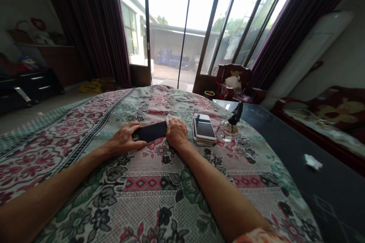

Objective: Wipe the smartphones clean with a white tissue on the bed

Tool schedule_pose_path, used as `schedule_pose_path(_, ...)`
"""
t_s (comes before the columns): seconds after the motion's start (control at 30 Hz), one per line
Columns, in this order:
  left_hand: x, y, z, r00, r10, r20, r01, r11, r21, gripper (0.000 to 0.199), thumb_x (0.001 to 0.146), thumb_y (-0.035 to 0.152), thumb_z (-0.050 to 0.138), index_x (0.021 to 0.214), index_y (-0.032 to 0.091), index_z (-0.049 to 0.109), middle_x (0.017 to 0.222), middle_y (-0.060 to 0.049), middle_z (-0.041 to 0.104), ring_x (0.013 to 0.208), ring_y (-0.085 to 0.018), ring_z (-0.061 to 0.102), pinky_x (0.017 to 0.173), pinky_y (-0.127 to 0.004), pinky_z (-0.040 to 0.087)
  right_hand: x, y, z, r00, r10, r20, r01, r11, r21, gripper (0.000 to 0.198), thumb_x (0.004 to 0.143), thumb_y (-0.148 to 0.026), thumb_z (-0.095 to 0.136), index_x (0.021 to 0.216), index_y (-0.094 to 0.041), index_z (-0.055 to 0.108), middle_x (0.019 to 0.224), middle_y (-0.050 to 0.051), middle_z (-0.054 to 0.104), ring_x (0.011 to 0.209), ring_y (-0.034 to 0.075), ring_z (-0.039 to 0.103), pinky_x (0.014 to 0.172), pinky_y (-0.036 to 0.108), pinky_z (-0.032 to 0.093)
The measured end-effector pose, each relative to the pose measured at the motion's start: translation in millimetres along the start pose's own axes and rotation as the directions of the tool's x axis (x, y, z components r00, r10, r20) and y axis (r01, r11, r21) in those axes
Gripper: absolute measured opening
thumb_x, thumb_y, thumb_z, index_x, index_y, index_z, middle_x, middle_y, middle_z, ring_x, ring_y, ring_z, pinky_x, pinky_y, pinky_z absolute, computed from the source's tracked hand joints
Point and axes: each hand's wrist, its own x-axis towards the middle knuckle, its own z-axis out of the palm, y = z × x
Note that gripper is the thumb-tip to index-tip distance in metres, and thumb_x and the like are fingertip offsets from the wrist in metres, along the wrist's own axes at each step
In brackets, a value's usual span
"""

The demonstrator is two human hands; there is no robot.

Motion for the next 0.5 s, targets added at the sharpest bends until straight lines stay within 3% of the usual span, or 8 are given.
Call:
schedule_pose_path(0.07, 0.0, 0.7, -0.3, 1.0, -0.011, 0.009, 0.011, 1.0, -0.005, 0.051, 0.068, 0.049, 0.065, 0.109, 0.019, 0.064, 0.115, -0.012, 0.062, 0.111, -0.031, 0.056, 0.099, -0.046, 0.045, -4.3, -4.4, 0.1, 1.0, -0.013, -0.008, 0.013, 1.0, -0.007, 0.036, 0.094, -0.016, 0.039, 0.12, -0.016, 0.063, 0.135, 0.014, 0.058, 0.127, 0.025, 0.048, 0.108, 0.039, 0.032)
schedule_pose_path(0.27, 0.4, -3.2, 2.2, 1.0, 0.021, 0.002, -0.021, 1.0, 0.021, 0.048, 0.069, 0.049, 0.066, 0.107, 0.019, 0.063, 0.12, -0.012, 0.06, 0.112, -0.03, 0.056, 0.101, -0.043, 0.044, -27.0, -39.8, -1.9, 0.977, -0.2, 0.068, 0.197, 0.979, 0.046, 0.043, 0.088, -0.012, 0.043, 0.128, -0.012, 0.058, 0.14, 0.016, 0.053, 0.13, 0.027, 0.044, 0.108, 0.044, 0.034)
schedule_pose_path(0.5, -0.3, -9.1, 6.0, 0.999, 0.035, -0.009, -0.035, 0.999, 0.004, 0.035, 0.072, 0.044, 0.061, 0.096, 0.018, 0.064, 0.113, -0.01, 0.062, 0.108, -0.028, 0.058, 0.098, -0.039, 0.045, -41.2, -60.5, -0.4, 0.888, -0.457, 0.047, 0.427, 0.86, 0.28, 0.036, 0.087, -0.01, 0.044, 0.119, -0.018, 0.06, 0.13, 0.009, 0.061, 0.121, 0.021, 0.05, 0.102, 0.038, 0.04)
